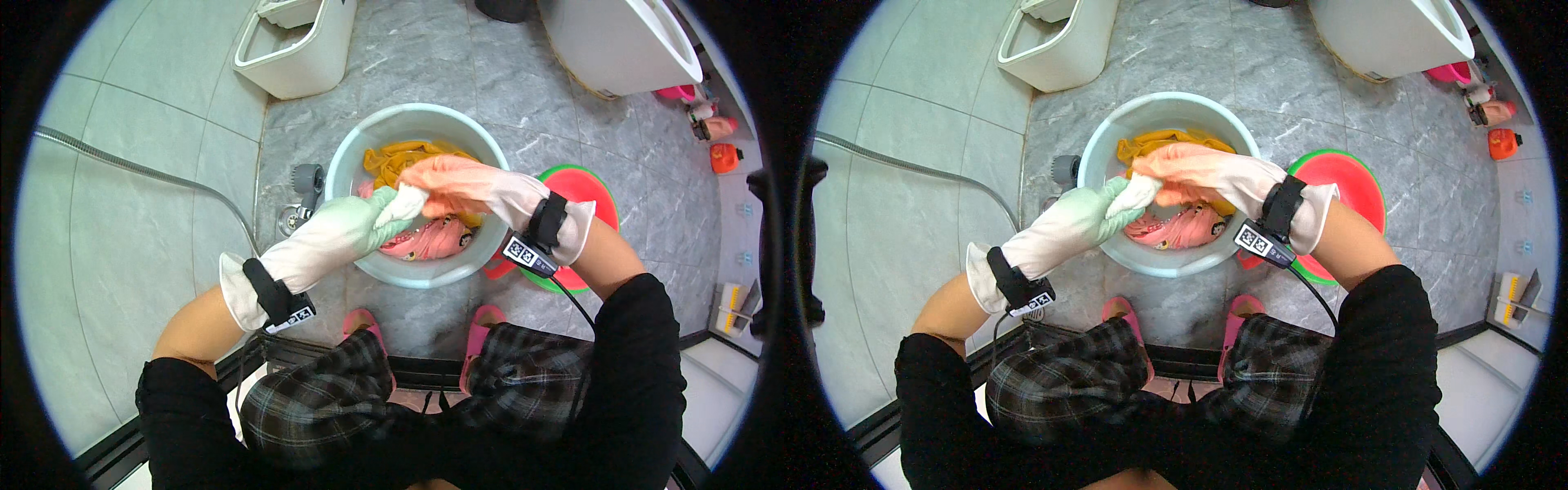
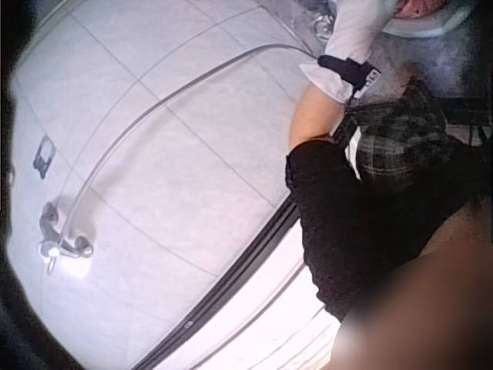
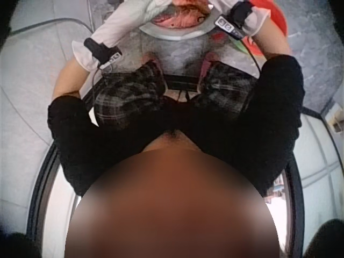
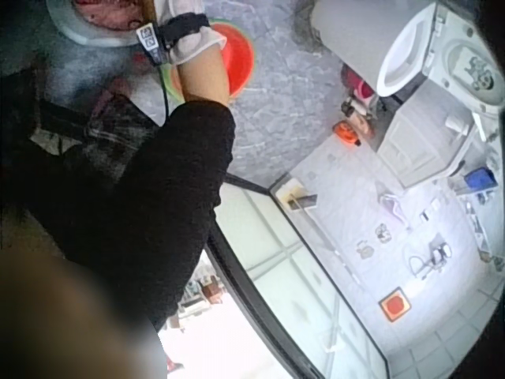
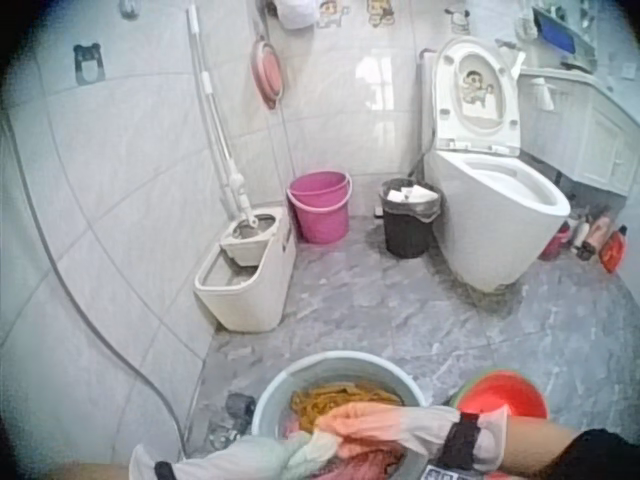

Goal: The person washes small garments by hand in a basin of water, repeatedly submerging, scrubbing, and wringing each item before placing it into a colander. The person handles multiple colorful pieces of clothing one at a time.

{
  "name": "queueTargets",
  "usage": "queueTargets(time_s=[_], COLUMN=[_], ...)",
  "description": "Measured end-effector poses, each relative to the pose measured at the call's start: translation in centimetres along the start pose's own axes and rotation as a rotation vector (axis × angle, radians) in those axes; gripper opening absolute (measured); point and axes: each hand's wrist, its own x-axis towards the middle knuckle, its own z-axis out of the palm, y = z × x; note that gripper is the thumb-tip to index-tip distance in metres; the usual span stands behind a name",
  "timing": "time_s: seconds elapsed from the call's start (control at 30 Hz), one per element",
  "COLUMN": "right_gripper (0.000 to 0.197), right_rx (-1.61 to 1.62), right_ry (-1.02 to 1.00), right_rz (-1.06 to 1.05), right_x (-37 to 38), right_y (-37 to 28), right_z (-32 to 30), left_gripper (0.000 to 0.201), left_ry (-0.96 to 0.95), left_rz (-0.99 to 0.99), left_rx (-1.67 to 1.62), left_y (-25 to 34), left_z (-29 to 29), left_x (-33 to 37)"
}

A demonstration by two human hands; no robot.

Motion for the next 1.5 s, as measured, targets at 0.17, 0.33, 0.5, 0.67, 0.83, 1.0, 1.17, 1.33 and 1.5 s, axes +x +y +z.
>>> queueTargets(time_s=[0.17,0.33,0.5,0.67,0.83,1.0,1.17,1.33,1.5], right_gripper=[0.062,0.059,0.043,0.051,0.054,0.051,0.038,0.041,0.03], right_rx=[-0.935,-1.896,-1.938,-1.895,-1.897,-1.832,-1.595,-1.678,-2.079], right_ry=[0.404,0.404,0.296,0.198,0.138,0.154,0.065,0.208,0.4], right_rz=[-0.748,-1.182,-1.566,-1.586,-1.544,-1.763,-1.85,-1.947,-1.533], right_x=[-1.5,-2.1,-0.1,-0.6,-1.2,-0.9,0.2,0.3,-1.3], right_y=[0.2,-0.1,-1.6,-2.0,-2.7,-3.2,-3.3,-3.8,-2.1], right_z=[2.1,4.7,5.7,6.1,6.5,6.1,6.0,5.6,3.7], left_gripper=[0.042,0.049,0.059,0.03,0.026,0.024,0.031,0.04,0.05], left_ry=[-0.074,-0.384,-1.053,-0.825,-0.226,-0.409,-0.445,-0.449,-0.2], left_rz=[-0.353,-0.665,-0.335,-0.242,-0.222,-0.661,-0.535,-0.308,-0.276], left_rx=[-0.775,-1.812,-2.322,-1.867,-1.393,-2.243,-2.395,-2.419,-2.279], left_y=[0.4,-1.6,-3.6,-3.7,-2.6,-2.7,-1.4,0.2,1.8], left_z=[-2.5,-3.4,2.9,6.4,7.7,7.6,7.1,3.4,-0.8], left_x=[0.4,-0.4,0.7,0.9,-0.4,0.1,-0.6,-0.1,-0.5])
